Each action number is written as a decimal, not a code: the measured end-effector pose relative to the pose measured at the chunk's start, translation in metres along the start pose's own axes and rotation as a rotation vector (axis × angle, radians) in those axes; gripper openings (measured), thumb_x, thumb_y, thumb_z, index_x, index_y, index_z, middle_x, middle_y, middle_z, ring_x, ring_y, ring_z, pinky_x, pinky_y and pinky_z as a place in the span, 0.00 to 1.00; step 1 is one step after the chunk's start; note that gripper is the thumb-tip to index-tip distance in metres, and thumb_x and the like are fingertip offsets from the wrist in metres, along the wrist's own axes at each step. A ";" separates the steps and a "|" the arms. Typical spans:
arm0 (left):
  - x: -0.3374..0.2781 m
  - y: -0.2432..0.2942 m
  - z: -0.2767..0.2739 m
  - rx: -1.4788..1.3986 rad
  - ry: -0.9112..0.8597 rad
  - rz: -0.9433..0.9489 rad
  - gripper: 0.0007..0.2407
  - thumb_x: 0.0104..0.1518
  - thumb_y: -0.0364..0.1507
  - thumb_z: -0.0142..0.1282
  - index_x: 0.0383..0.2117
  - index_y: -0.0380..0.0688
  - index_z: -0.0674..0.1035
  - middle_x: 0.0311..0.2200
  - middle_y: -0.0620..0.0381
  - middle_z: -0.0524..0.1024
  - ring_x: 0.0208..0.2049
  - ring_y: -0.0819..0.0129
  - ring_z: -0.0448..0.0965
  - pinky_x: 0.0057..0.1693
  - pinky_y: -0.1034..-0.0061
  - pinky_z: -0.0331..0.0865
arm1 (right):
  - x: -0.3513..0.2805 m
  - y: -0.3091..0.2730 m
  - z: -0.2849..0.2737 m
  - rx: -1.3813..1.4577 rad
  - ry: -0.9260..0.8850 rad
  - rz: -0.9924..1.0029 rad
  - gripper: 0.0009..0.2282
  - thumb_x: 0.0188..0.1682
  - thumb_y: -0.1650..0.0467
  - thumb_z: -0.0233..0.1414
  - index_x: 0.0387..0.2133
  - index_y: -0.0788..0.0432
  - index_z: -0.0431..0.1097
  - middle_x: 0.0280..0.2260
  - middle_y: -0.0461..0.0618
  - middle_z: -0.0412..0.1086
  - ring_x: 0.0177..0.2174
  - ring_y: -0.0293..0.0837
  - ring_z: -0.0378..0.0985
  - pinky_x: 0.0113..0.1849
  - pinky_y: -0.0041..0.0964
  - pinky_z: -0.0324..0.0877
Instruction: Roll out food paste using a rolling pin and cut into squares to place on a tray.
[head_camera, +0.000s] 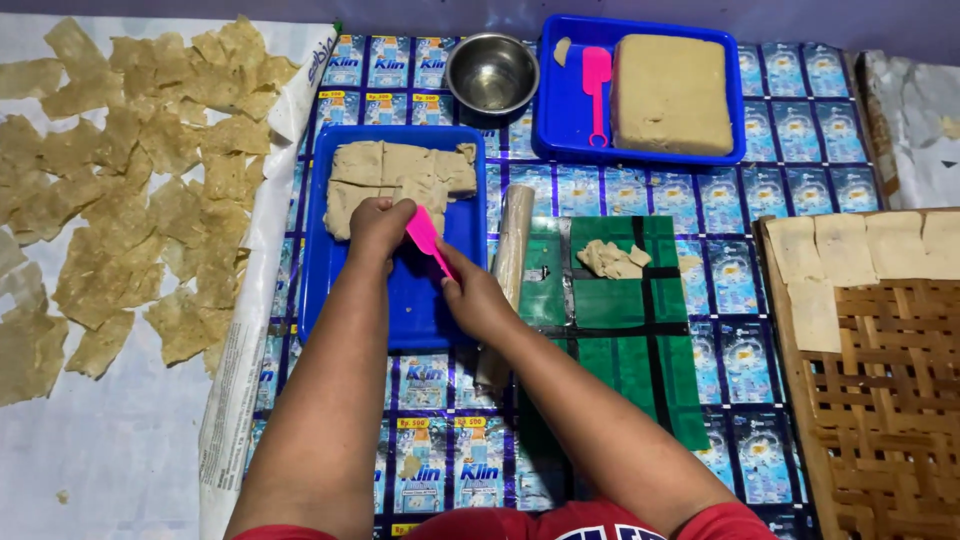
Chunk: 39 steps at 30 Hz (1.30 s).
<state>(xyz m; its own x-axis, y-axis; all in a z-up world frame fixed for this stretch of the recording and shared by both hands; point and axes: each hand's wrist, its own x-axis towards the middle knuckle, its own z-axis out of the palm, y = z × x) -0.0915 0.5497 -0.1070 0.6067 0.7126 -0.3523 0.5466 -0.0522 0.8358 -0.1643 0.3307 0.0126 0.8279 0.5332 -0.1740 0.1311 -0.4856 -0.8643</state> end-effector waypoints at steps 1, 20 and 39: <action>0.003 -0.003 0.001 0.000 -0.006 0.002 0.20 0.39 0.42 0.67 0.41 0.56 0.84 0.28 0.58 0.82 0.37 0.59 0.85 0.40 0.62 0.78 | -0.002 0.000 -0.002 -0.001 0.005 0.003 0.25 0.52 0.71 0.48 0.65 0.39 0.61 0.54 0.59 0.72 0.54 0.64 0.72 0.54 0.57 0.70; -0.183 0.095 0.138 0.012 -0.570 0.710 0.15 0.57 0.26 0.61 0.51 0.56 0.82 0.45 0.48 0.81 0.52 0.47 0.79 0.58 0.57 0.73 | -0.055 0.116 -0.219 0.259 0.400 -0.049 0.14 0.55 0.66 0.56 0.52 0.56 0.71 0.42 0.57 0.76 0.43 0.50 0.80 0.46 0.48 0.74; -0.202 0.075 0.225 0.583 0.023 0.853 0.10 0.68 0.39 0.41 0.46 0.54 0.74 0.42 0.58 0.70 0.48 0.55 0.71 0.51 0.60 0.64 | 0.020 0.209 -0.220 -0.093 0.307 0.215 0.20 0.46 0.56 0.64 0.48 0.49 0.72 0.44 0.56 0.70 0.51 0.60 0.74 0.53 0.51 0.69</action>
<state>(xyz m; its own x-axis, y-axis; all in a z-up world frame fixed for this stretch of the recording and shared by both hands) -0.0432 0.2445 -0.0678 0.9160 0.2923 0.2749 0.1380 -0.8728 0.4681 -0.0005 0.0877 -0.0674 0.9647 0.1871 -0.1856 -0.0264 -0.6322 -0.7743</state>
